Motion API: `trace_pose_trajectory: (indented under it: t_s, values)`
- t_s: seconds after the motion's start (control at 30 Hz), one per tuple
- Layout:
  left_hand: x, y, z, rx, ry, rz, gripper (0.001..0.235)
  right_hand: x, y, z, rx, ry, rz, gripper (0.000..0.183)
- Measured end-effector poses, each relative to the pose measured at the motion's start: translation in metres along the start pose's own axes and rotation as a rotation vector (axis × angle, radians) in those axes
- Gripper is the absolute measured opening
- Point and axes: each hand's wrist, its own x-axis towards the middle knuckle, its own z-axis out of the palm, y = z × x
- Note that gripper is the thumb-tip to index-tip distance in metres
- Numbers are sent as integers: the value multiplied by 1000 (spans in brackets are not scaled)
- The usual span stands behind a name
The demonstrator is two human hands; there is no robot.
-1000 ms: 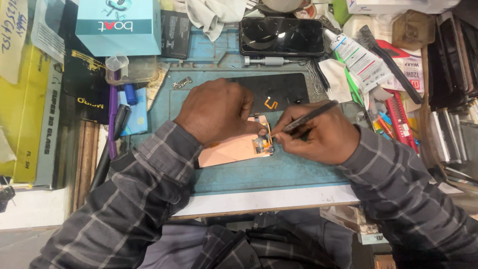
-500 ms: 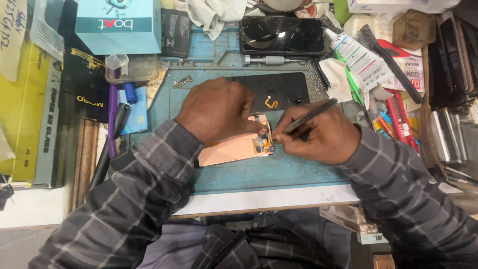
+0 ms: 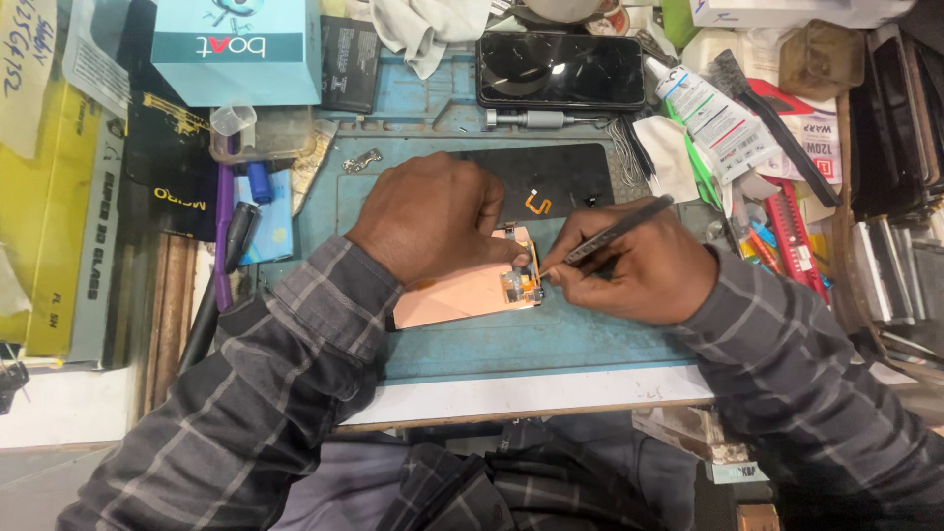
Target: The person uses tweezers to adjust small components on a smartphone screen assembly, then uses a brush to clean the surface, and finally writes on the screen with a marker. The work is performed on a cluttered workbench with various tools and parts.
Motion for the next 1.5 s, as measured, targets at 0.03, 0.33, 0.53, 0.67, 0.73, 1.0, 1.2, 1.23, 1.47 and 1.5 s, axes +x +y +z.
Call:
trace_pose_trajectory:
  t_s: [0.03,0.33,0.53,0.67,0.73,1.0,1.2,1.23,1.47,1.5]
  values:
    - [0,0,0,0,1,-1,51,0,0,0,0,7,30,12]
    - [-2,4,-5,4,27,32,49,-3,3,-1,45,80,-127,11]
    - [-7,-9,-17,-63,143,264,35,-11,23,-26,-48,223,-117,25]
    - [-16,-27,-34,-62,423,338,31,-3,36,-44,-294,39,-150,43]
    - [-20,-30,-42,-51,552,299,31,0,34,-50,-381,-75,-94,52]
    - [-62,-39,-74,-29,757,193,25,-3,11,-48,-667,-304,100,59]
    - [-116,-37,-79,485,528,-381,22,-7,10,-50,-700,-247,89,56]
    - [-114,-38,-75,554,513,-445,18,-8,11,-50,-707,-258,95,59]
    - [-86,-70,-33,852,533,-451,12,-10,15,-48,-697,-273,150,63]
    - [-86,-74,-31,893,551,-416,13,-11,15,-47,-694,-262,159,63]
